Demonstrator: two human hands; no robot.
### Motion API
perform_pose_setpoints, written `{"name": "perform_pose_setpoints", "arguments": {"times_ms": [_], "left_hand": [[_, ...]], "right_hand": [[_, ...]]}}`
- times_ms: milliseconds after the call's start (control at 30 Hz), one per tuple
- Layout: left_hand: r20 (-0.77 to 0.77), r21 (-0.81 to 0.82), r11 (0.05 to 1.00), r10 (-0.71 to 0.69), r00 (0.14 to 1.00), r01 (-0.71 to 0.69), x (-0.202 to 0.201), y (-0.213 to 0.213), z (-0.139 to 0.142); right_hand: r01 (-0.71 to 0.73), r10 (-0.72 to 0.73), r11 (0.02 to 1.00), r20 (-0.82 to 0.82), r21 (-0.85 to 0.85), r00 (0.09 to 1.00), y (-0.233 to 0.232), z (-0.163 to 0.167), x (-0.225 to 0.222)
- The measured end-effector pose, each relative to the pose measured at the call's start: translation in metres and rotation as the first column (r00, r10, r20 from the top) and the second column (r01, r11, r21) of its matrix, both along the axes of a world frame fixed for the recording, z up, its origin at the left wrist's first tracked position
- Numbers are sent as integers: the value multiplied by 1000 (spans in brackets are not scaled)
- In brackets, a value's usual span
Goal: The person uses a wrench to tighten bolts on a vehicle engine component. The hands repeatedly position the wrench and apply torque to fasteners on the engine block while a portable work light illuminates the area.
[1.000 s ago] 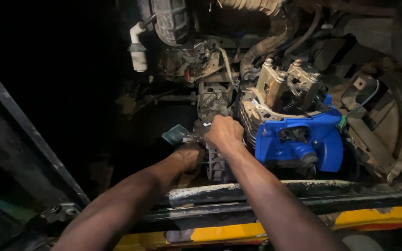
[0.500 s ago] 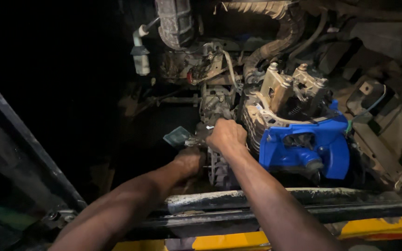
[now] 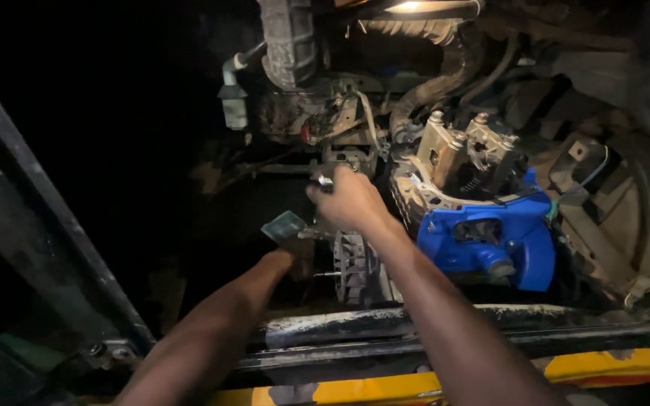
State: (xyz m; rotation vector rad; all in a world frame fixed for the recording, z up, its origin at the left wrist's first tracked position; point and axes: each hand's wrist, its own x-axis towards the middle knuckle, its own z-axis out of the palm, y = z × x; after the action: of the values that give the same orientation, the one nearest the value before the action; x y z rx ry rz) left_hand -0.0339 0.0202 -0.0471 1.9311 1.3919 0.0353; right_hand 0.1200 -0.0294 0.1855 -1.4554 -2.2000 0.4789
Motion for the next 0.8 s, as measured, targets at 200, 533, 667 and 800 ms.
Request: {"name": "perform_pose_setpoints", "arguments": {"times_ms": [200, 533, 667, 800], "left_hand": [[159, -156, 988, 36, 987, -11, -9, -6, -6], [-172, 229, 973, 76, 982, -35, 17, -9, -18], [-271, 309, 950, 124, 955, -36, 22, -18, -17], [-232, 344, 938, 132, 964, -45, 21, -21, -6]], "right_hand": [[-226, -97, 892, -653, -392, 751, 33, 25, -9], [-478, -487, 635, -795, -607, 361, 37, -15, -1], [-502, -471, 643, -815, -579, 337, 48, -30, 2], [-408, -487, 675, -787, -615, 380, 59, -43, 4]]}}
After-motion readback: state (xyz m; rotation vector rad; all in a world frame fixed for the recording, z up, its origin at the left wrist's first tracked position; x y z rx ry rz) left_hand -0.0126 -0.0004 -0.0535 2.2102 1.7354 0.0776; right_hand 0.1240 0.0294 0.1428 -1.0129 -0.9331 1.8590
